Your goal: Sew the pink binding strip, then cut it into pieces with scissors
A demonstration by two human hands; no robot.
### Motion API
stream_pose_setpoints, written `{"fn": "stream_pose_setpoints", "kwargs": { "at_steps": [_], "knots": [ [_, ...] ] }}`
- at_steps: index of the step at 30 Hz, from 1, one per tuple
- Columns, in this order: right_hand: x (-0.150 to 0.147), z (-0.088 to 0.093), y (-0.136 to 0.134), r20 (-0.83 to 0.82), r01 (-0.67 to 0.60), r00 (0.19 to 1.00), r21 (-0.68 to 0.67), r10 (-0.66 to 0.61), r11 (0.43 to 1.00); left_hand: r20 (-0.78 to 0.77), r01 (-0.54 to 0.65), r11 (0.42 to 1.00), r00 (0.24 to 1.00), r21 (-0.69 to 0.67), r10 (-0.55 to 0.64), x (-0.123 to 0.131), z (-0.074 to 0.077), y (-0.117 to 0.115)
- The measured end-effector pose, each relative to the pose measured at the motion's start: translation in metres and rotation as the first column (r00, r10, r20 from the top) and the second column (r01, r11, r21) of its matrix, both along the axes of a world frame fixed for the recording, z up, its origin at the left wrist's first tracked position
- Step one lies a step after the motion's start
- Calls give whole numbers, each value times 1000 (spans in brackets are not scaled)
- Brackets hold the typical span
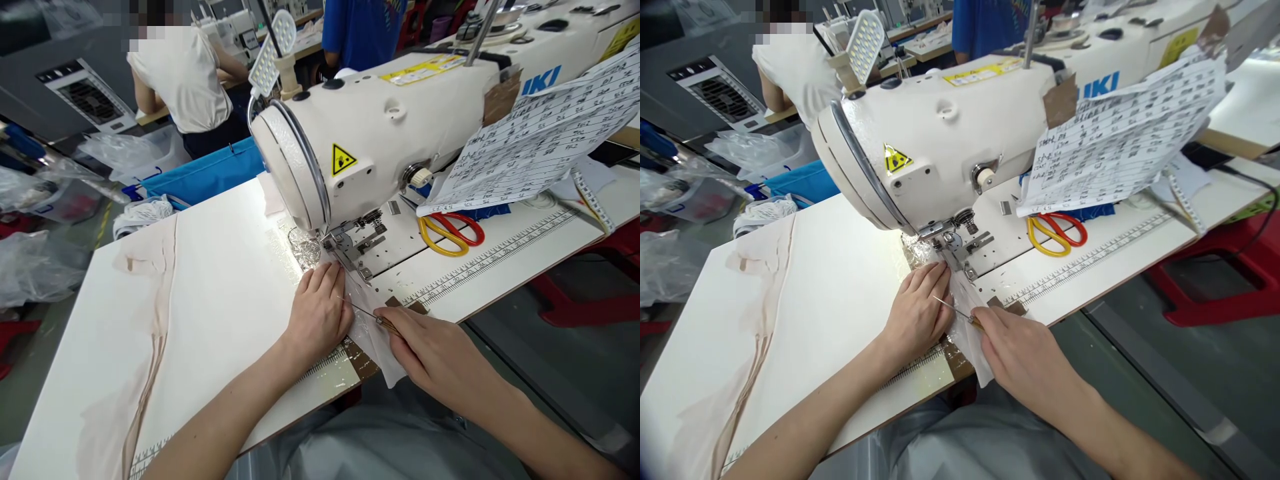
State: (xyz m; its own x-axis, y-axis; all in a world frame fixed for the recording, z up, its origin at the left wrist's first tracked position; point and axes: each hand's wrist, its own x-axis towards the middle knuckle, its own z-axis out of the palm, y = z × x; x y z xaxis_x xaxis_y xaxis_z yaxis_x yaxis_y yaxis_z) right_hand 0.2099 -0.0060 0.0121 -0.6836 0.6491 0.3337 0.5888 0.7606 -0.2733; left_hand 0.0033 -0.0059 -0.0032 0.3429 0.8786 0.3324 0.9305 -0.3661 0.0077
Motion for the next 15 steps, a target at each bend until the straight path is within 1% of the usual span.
{"fn": "stream_pose_setpoints", "kwargs": {
  "at_steps": [6,13,15],
  "knots": [
    [-5,-1,5,21,-5,1000,-8,5,1000,-6,20,1000,1000,14,-20,-3,0,1],
    [-12,-3,12,29,1,1000,-48,0,999,3,-1,1000,1000,-18,1,-8,0,7],
    [-15,-3,14,26,10,1000,-59,-8,998,7,-29,999,1000,-27,29,-9,1,9]
  ]
}}
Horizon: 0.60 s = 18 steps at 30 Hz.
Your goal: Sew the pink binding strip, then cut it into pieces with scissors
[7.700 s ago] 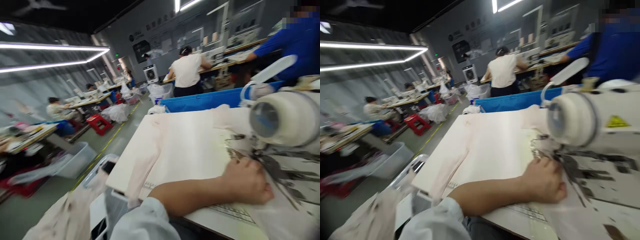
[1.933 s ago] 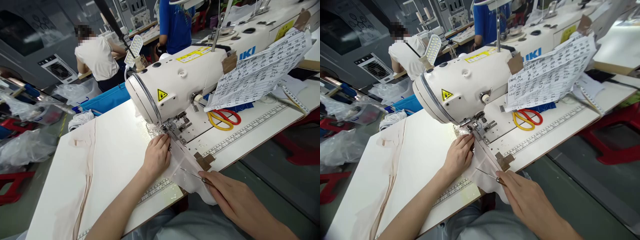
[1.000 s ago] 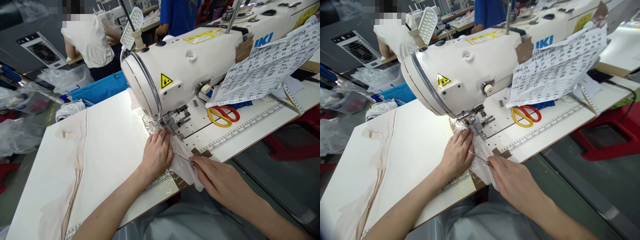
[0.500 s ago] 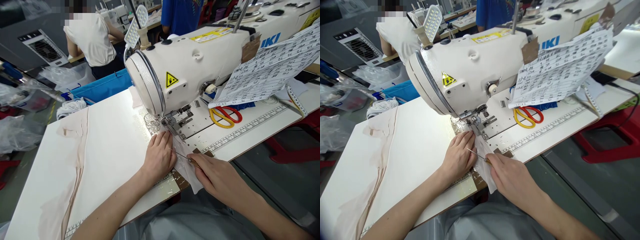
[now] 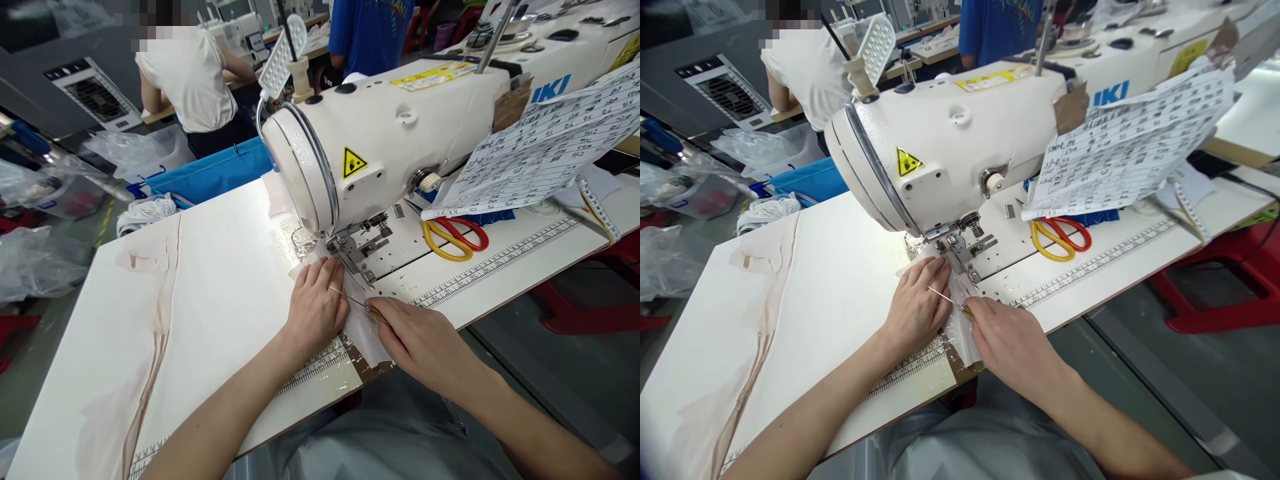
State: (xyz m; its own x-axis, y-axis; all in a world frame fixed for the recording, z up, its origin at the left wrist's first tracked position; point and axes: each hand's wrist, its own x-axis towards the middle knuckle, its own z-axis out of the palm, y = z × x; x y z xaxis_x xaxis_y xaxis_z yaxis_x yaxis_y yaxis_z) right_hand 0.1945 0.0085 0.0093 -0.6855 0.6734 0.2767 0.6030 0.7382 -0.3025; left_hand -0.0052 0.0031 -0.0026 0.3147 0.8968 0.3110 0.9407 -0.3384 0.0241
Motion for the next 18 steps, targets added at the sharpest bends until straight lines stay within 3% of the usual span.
{"fn": "stream_pose_setpoints", "kwargs": {
  "at_steps": [5,13,18],
  "knots": [
    [-8,-1,6,10,30,1000,-60,-30,998,-5,-70,997,998,-22,70,-2,2,5],
    [-4,-1,-6,-49,76,995,-168,-85,983,-58,-63,998,996,-4,62,-18,4,9],
    [-1,-1,-13,-56,75,995,-179,-87,981,-23,16,1000,1000,16,-15,-6,4,0]
  ]
}}
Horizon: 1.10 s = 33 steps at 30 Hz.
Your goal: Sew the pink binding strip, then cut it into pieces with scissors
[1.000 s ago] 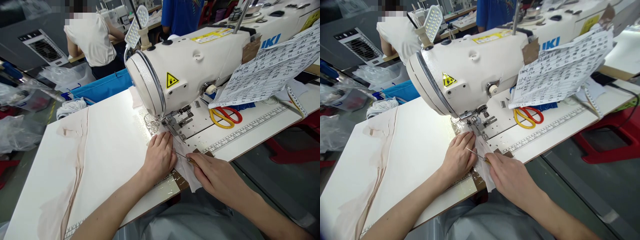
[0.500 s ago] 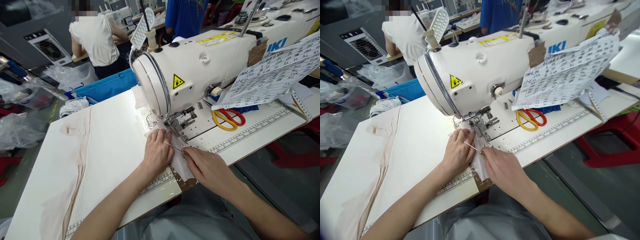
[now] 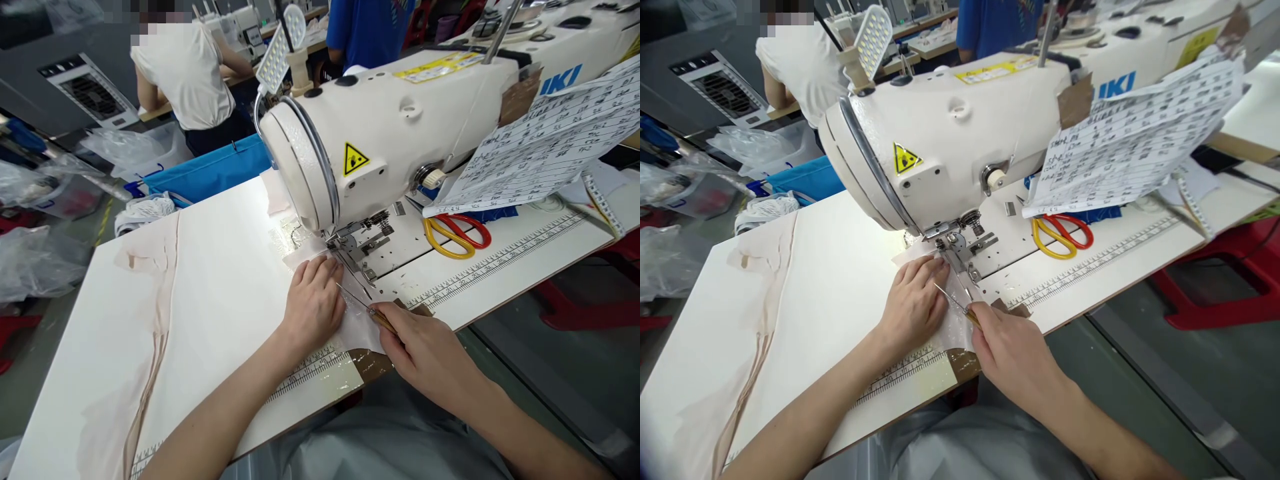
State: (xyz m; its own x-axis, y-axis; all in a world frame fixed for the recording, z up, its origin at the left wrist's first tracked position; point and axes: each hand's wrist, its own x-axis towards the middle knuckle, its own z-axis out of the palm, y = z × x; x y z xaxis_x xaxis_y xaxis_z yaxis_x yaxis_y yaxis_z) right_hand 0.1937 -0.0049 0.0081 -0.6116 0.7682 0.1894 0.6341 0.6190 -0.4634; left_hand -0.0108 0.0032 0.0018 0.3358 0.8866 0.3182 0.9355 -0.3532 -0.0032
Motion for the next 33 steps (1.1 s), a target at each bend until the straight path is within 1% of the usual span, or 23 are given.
{"fn": "stream_pose_setpoints", "kwargs": {
  "at_steps": [4,8,12,14,16,20,26,33],
  "knots": [
    [4,1,0,-7,0,1000,24,0,1000,-2,17,1000,1000,18,-17,9,-3,-4],
    [14,0,3,-39,25,999,23,-24,999,-21,6,1000,1000,-11,-7,8,-4,-3],
    [26,-6,7,-130,95,986,-53,-102,994,-15,-9,1000,1000,-16,9,10,-2,-4],
    [31,-10,7,-193,111,973,-101,-129,989,-17,-15,1000,1000,-19,14,11,-2,-6],
    [33,-14,7,-223,117,964,-143,-147,983,-24,-16,999,1000,-35,15,12,-2,-7],
    [32,-11,7,-219,139,961,-151,-170,979,-48,-5,998,999,-58,2,11,-2,-9],
    [29,-5,8,-226,140,961,-110,-162,984,-30,-15,1000,999,-26,14,13,-2,-9],
    [31,-8,7,-226,143,958,-158,-177,977,-68,4,999,998,-53,-8,12,-2,-9]
  ]
}}
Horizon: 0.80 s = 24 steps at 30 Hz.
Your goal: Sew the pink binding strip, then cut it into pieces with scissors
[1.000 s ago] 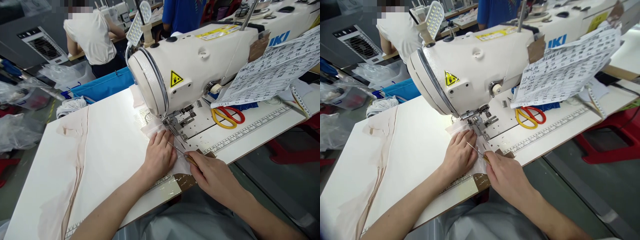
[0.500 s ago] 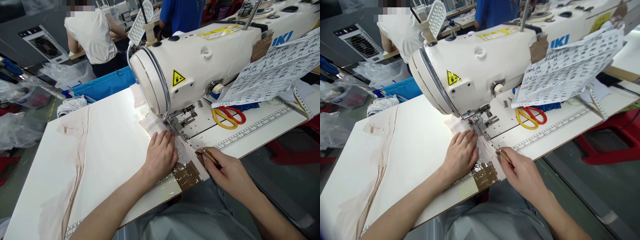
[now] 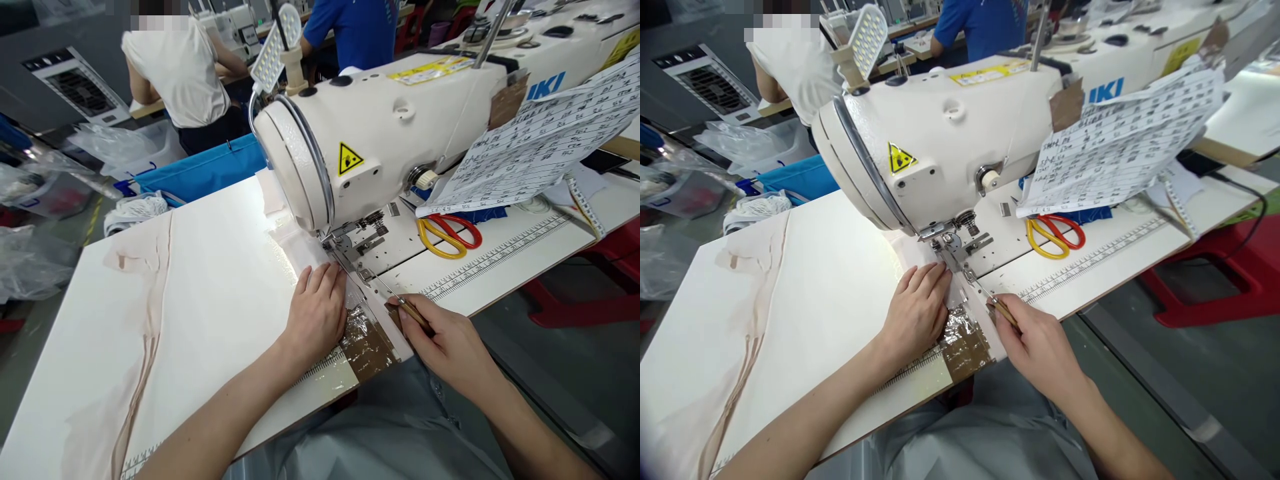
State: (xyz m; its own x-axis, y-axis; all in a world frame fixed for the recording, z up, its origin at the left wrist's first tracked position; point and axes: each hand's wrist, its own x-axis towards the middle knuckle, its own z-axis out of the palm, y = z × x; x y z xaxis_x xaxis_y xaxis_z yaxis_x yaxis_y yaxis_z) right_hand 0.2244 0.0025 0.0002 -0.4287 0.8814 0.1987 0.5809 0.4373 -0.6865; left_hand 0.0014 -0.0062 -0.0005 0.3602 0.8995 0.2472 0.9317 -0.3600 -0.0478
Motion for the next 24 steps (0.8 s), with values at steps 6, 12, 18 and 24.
{"fn": "stream_pose_setpoints", "kwargs": {
  "at_steps": [6,12,18,24],
  "knots": [
    [1,-4,-1,-19,17,1000,-3,-17,1000,9,-1,1000,1000,12,1,1,1,-1],
    [-1,-2,-4,-20,47,999,-12,-47,999,12,5,1000,1000,18,-6,2,2,-3],
    [-1,-5,-7,-58,81,995,-17,-82,997,21,5,1000,1000,11,-6,1,1,-2],
    [-8,-2,-4,-86,-47,995,99,56,994,19,-8,1000,1000,10,8,-1,-3,2]
  ]
}}
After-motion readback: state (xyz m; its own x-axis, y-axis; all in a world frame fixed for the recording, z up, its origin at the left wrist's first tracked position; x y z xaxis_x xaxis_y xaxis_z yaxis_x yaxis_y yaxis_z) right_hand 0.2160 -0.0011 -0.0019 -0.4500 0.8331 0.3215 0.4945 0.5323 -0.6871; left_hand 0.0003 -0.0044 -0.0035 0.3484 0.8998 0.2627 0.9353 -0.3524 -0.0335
